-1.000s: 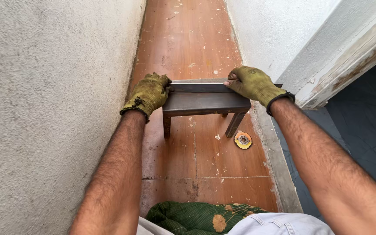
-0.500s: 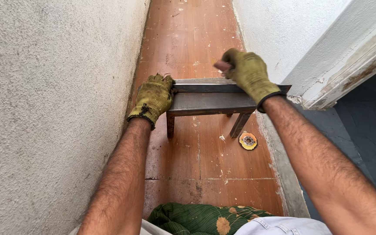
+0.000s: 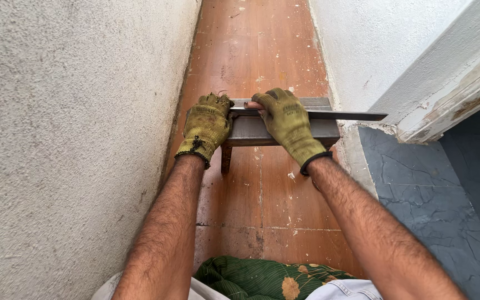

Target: The person files a long metal bar using a metal file on a small stool. They repeatedly rub the file along the bar's edges and surfaces, occasionally repositioning the bar to work on different sections.

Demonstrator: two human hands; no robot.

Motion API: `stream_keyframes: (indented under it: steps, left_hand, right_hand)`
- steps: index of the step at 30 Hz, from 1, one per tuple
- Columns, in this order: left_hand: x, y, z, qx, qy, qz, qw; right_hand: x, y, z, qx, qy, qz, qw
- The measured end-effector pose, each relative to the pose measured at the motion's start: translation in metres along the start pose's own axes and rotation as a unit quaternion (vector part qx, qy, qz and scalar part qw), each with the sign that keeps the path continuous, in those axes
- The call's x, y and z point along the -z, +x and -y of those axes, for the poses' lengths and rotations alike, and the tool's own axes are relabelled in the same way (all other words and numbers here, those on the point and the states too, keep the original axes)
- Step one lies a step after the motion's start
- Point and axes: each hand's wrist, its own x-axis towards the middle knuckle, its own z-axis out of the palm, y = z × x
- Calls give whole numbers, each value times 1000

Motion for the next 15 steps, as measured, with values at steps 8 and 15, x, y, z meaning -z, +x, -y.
stream_keyframes:
  steps: [8, 15]
  left_hand:
    - [27, -10, -9, 44, -44, 88, 994]
    - [18, -9, -5, 18, -57, 19, 998]
  right_hand:
    - [-13, -17, 6, 29, -14, -92, 995]
    - [-4, -15, 24, -41, -38, 45, 997]
